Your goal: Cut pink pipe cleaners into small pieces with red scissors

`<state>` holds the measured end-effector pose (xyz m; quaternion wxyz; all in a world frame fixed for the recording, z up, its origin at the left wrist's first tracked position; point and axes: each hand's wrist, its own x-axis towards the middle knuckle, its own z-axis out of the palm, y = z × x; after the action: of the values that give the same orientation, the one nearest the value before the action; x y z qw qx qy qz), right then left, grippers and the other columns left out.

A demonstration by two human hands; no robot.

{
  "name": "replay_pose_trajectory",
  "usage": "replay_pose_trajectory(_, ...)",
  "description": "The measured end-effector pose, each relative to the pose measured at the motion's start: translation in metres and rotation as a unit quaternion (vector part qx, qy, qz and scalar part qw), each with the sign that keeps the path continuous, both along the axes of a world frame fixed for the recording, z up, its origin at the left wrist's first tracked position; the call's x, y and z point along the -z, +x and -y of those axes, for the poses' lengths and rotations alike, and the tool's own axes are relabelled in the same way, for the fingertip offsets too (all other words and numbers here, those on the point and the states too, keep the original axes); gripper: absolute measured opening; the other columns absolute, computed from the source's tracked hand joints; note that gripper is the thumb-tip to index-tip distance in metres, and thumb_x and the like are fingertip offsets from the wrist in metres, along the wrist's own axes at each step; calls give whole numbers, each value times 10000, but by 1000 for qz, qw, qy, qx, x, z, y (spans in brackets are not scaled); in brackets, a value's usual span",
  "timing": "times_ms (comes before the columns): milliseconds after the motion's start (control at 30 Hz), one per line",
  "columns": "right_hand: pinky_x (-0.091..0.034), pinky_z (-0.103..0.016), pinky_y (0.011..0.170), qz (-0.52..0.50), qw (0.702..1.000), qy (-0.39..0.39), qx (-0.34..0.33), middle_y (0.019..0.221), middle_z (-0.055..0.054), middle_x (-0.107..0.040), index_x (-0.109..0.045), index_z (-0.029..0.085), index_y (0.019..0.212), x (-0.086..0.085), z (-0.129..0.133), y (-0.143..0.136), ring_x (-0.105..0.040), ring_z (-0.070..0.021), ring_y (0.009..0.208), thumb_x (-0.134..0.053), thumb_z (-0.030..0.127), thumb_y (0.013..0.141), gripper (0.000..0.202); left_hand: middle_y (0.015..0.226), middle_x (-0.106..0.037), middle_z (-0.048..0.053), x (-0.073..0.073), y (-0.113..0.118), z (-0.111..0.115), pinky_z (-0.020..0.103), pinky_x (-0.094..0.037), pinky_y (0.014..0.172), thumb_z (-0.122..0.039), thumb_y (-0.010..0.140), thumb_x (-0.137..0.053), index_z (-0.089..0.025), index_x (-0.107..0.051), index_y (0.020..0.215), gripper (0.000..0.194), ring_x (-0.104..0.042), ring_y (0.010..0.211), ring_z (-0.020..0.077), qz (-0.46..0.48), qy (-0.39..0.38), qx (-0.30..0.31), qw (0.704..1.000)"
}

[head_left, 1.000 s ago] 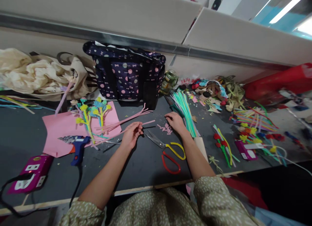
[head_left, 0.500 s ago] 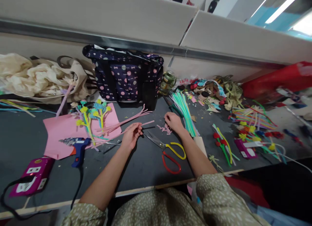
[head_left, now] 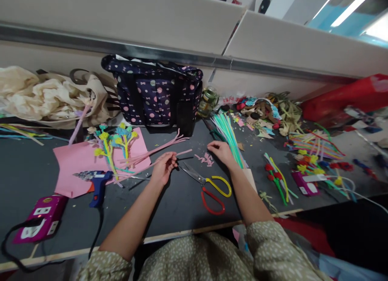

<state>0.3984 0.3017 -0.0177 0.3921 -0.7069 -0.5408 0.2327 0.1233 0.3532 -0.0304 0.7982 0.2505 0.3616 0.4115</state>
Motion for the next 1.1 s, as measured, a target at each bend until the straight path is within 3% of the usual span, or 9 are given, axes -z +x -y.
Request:
replay_pose_trajectory(167,-423,-287,711,305,950,-47,-53,800,-64,-652,-708,206,777,3,6,-22,-575,-203,820,-671,319,803,122,623,-621,10,0,0,1,190,-483,496,-244,686,-728,-98,-680,801,192,-551,506,73,-2,-3,-1,1000)
replay_pose_trajectory(433,-400,-350,735,388,917,-40,-82,809,-128,-615,-617,189,722,1,1,-39,-521,-257,835,-519,173,868,177,617,-622,11,-1,0,1,188,-486,496,-244,688,-729,-97,-680,796,188,-541,488,66,-7,-8,-4,1000)
replay_pose_trajectory(533,-404,-346,765,300,952,-19,-57,794,-115,-613,-579,194,673,4,-1,-41,-526,-252,855,-551,133,794,138,622,-625,10,1,0,0,191,-494,501,-252,685,-738,-99,-681,809,204,-541,492,67,-2,-4,-1,1000)
replay_pose_trajectory(600,-414,-322,742,152,988,-4,-6,725,-75,-610,-559,203,614,8,-2,-37,-542,-227,805,-597,112,712,139,624,-625,9,2,0,0,191,-496,502,-251,680,-743,-98,-684,808,208,-538,491,65,1,-6,0,1000)
replay_pose_trajectory(667,-423,-291,655,3,999,9,46,619,-24,-591,-565,206,579,10,-3,-28,-544,-187,674,-620,108,653,135,620,-624,10,1,0,0,188,-491,495,-245,672,-744,-95,-686,796,203,-536,490,64,1,-10,-3,1000)
replay_pose_trajectory(800,-404,-251,467,-193,968,88,136,546,14,-580,-610,196,626,1,-9,10,-483,-121,463,-611,190,688,62,620,-626,10,-2,0,1,191,-490,495,-245,671,-740,-94,-690,792,200,-533,489,64,-1,-9,-4,1000)
replay_pose_trajectory(900,-489,-240,549,-265,930,174,187,707,3,-642,-592,211,710,-13,-13,37,-580,-114,591,-594,300,748,97,621,-626,6,-3,1,1,194,-493,502,-245,676,-737,-100,-689,795,194,-529,488,62,-4,-8,0,1000)
replay_pose_trajectory(1000,-527,-254,618,-336,892,228,200,791,-15,-672,-605,205,778,-18,-11,41,-621,-123,679,-680,342,699,175,618,-623,8,-3,1,2,188,-489,496,-244,673,-740,-101,-687,789,192,-536,492,65,-5,-7,0,1000)
replay_pose_trajectory(1100,-485,-240,519,-330,919,152,154,761,-12,-680,-651,190,863,-8,-3,22,-552,-99,536,-701,358,705,235,620,-623,11,-3,0,1,189,-487,491,-246,668,-746,-103,-684,786,195,-544,499,71,-1,-5,1,1000)
